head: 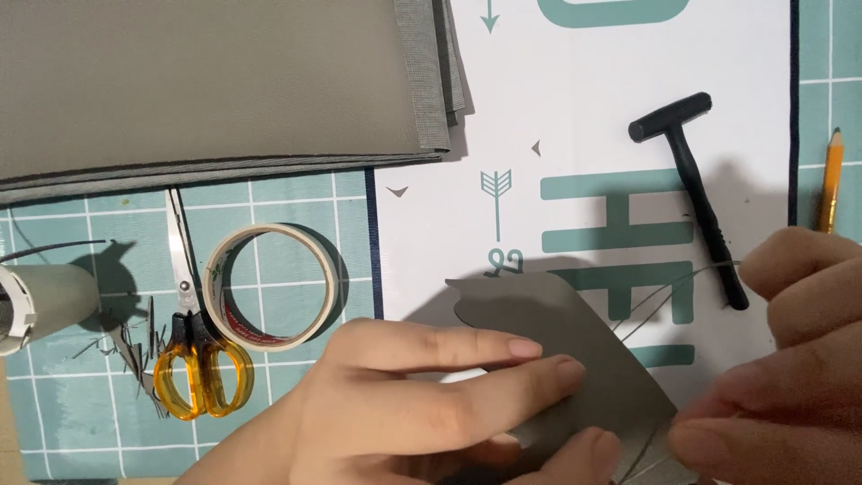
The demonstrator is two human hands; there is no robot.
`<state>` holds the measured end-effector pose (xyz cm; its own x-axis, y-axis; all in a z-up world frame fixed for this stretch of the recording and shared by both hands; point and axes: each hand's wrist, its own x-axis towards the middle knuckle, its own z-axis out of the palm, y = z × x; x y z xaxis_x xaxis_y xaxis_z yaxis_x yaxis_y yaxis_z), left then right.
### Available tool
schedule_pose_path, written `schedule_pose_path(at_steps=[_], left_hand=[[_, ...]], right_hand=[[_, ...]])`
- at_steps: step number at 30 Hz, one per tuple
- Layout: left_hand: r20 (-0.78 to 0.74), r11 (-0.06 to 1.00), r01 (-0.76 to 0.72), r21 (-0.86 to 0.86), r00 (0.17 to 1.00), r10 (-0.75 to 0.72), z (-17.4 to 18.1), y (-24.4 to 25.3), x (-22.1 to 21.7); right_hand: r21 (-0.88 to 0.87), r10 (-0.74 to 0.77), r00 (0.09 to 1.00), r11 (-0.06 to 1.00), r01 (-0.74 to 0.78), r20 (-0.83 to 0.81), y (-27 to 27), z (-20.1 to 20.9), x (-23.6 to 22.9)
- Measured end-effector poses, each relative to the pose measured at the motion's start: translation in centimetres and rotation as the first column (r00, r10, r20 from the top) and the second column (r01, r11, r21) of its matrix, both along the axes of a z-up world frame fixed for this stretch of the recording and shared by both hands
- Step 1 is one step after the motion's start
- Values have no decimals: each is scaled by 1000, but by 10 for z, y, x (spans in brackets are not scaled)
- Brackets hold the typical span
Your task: Hand-stitching the edge of a small grey material piece using a needle and thread on a workspace.
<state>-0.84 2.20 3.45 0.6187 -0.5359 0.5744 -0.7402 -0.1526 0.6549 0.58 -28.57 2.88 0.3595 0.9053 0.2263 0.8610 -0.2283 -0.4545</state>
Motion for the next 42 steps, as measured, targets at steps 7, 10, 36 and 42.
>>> schedule_pose_path(at_steps=[7,10,36,42], left_hand=[[-2,998,58,18,998,-58,-1,4,3],[13,999,49,19,999,-50,-1,4,2],[-467,908,14,-419,854,-229,-26,-14,17],[-622,888,-60,-457,735,-270,-33,-15,14]], right_hand=[[60,-84,994,995,79,71,-1,-7,-9],[37,-176,984,984,176,6,-1,-4,-12],[163,-490,866,851,499,-94,49,22,-3],[300,-533,841,790,535,-98,57,10,-3]])
